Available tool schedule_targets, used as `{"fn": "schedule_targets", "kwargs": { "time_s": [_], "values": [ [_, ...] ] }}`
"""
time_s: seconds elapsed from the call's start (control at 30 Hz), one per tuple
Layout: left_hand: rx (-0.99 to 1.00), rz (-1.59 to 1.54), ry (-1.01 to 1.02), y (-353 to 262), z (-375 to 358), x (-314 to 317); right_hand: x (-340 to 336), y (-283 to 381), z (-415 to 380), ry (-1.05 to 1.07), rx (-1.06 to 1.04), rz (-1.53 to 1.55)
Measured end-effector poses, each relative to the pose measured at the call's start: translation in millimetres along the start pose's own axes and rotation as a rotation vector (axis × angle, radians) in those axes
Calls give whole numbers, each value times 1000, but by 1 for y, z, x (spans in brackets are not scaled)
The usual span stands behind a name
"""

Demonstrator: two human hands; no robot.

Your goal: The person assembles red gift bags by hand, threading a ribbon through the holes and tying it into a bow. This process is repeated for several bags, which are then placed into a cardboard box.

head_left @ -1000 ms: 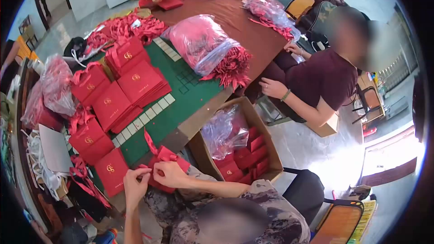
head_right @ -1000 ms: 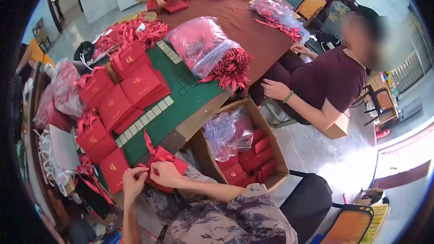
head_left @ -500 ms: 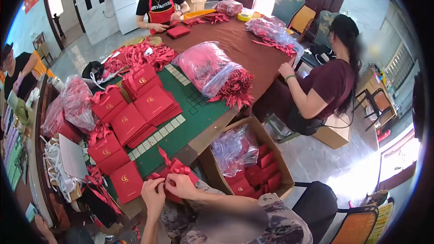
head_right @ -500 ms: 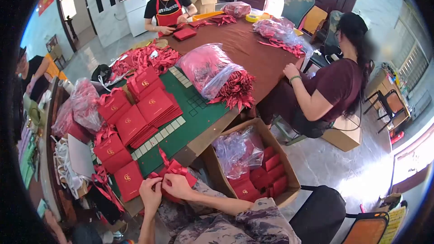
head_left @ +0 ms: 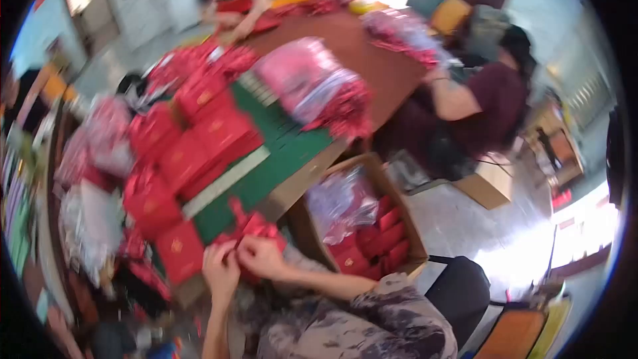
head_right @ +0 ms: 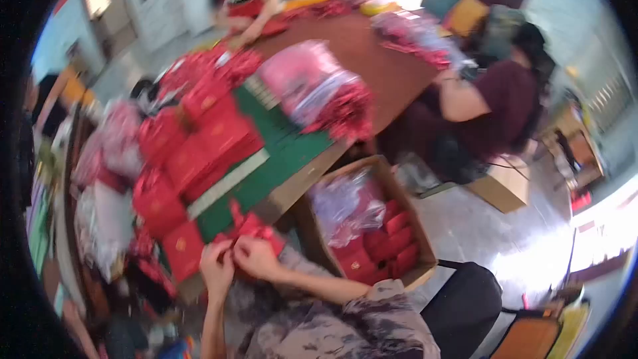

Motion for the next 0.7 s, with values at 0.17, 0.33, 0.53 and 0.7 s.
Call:
{"fn": "schedule_targets", "kwargs": {
  "time_s": [0.17, 0.33, 0.53, 0.7],
  "values": [
    [-294, -334, 151, 20, 1, 3, -2, -3, -2, 21, -50, -7],
    [-419, -426, 221, 38, 3, 2, -4, 8, -3, 102, 17, 0],
    [-473, -473, 273, 40, 1, 3, -3, 6, -2, 75, 17, 2],
    [-445, -357, 296, 23, 5, -3, -5, 7, 4, 117, 4, -86]
  ]
}}
Point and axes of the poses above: each hand's wrist, its own z-axis towards the middle knuckle, its own x-axis out of the palm, y = z × x, the point moved 3 cm from there along z, towards the middle knuckle, and after that the axes turned 4 degrees about z, right-handed, at the moved point
